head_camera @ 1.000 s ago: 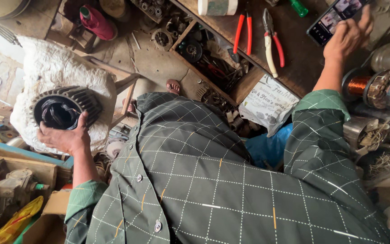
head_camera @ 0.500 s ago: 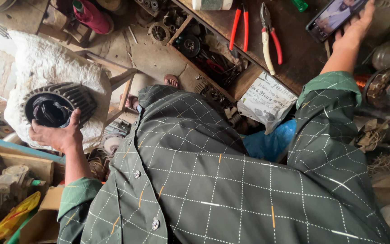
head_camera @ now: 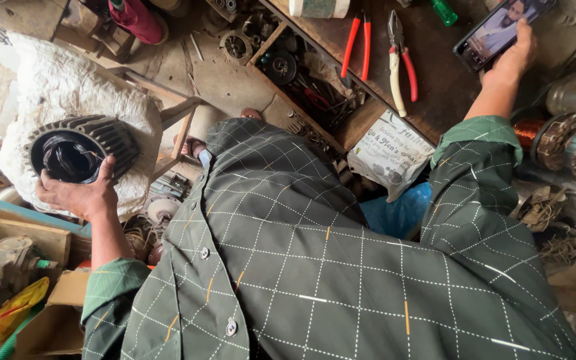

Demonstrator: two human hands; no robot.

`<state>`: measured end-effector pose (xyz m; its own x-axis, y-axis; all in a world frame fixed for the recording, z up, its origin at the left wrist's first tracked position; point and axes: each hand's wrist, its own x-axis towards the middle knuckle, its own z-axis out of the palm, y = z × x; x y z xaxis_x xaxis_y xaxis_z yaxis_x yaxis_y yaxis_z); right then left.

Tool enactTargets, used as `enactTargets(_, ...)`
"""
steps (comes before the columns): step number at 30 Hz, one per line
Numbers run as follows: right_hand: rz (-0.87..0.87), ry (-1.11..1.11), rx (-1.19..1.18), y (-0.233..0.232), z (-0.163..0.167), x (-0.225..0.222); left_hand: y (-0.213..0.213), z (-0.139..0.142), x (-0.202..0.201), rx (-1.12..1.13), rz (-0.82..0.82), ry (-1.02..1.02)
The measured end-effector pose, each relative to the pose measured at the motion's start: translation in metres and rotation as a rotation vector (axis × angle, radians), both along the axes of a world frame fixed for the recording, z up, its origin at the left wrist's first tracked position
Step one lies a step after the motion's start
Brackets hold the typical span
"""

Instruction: The person sits on the floor of a cluttered repair workshop and disassembles an electric motor. They use pliers to cut and pull wires from the motor, remove the finned outer housing, extract the wound coil from the stator, and handle the separated wires and parts.

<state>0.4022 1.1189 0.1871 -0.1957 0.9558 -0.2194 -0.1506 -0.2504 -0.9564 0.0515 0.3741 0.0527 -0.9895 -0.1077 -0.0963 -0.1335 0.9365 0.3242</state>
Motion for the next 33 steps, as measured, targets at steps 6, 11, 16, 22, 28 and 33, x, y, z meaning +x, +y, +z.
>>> enactTargets(6,-0.009,0.02,0.02,-0.003,-0.002,-0.001,0.001,0.002,0.0,0.01,0.035,-0.039)
enactTargets(11,-0.101,-0.191,0.093,-0.004,0.002,-0.003,0.004,0.003,-0.001,-0.007,0.038,-0.043)
enactTargets(16,-0.022,-0.175,0.251,-0.005,0.0,-0.009,0.004,0.002,0.0,0.014,0.013,-0.023)
enactTargets(22,-0.077,0.0,0.255,0.005,-0.002,-0.003,0.002,-0.002,-0.001,0.019,0.006,-0.023)
enactTargets(28,-0.382,-0.513,0.72,-0.03,-0.016,0.003,-0.007,-0.014,-0.002,0.064,-0.046,0.038)
enactTargets(33,0.435,-0.937,1.034,-0.128,-0.059,-0.009,-0.016,-0.028,-0.006,0.084,-0.023,0.022)
